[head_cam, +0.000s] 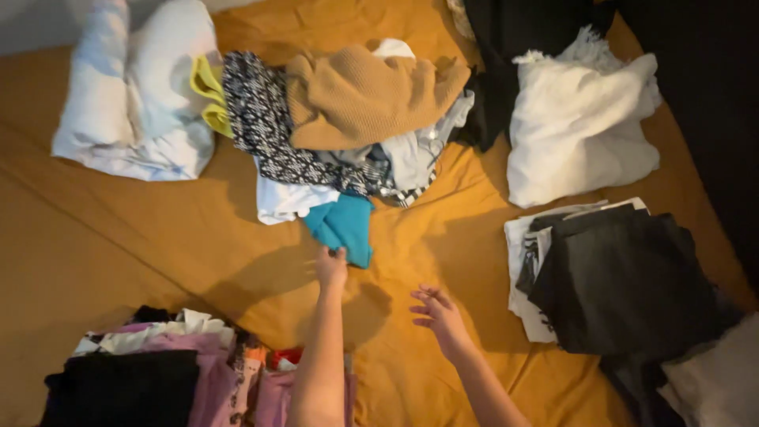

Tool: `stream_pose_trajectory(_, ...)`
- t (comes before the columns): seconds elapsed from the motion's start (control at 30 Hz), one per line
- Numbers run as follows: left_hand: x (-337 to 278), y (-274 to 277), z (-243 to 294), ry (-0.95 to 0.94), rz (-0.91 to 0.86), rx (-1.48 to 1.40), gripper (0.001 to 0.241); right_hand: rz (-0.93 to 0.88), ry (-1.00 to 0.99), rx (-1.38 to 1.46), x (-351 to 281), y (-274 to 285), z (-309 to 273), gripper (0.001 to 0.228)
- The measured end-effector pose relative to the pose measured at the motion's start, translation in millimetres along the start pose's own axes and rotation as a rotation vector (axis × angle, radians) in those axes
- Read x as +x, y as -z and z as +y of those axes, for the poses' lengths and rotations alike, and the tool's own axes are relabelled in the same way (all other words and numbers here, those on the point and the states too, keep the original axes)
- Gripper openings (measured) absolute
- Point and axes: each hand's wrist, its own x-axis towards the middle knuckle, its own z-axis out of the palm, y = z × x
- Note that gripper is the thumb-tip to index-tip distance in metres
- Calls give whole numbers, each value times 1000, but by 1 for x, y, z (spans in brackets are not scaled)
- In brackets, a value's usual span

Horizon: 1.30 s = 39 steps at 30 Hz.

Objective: The person folds several pieces of clothing on a bed, including a black top, a pink top, a teal top, and a white top. They smooth out each item, fold the sides in, and then fold the garment into a compact rectangle before stacking it.

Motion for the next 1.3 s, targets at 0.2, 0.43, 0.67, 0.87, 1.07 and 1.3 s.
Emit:
stream_pose_trajectory(0.2, -96, -33, 7, -405, -8, 601, 20, 25, -109, 132, -7, 3, 14, 44)
stream_pose_trajectory(0.43, -315, -21, 28, -164, -749, 159, 17, -58, -262, 412, -25, -2, 32, 49)
stream_pose_trajectory(0.67, -363, 70, 12, -9, -1132, 234, 51, -75, 106, 376, -232, -31, -17, 45)
stream_pose_trajectory(0.87, -392, 62, 122, 501, -1031, -521, 74, -115, 216, 416, -400, -61, -50, 50)
stream_pose_trajectory(1.07, -409, -8, 153, 187, -996, -597, 38, -19, 415, 261, -415, 7, -41, 37)
stream_pose_trajectory(1.3, -434, 8, 219, -143, -908, -205, 48, 152, 807, 10, -435, 68, -68, 25)
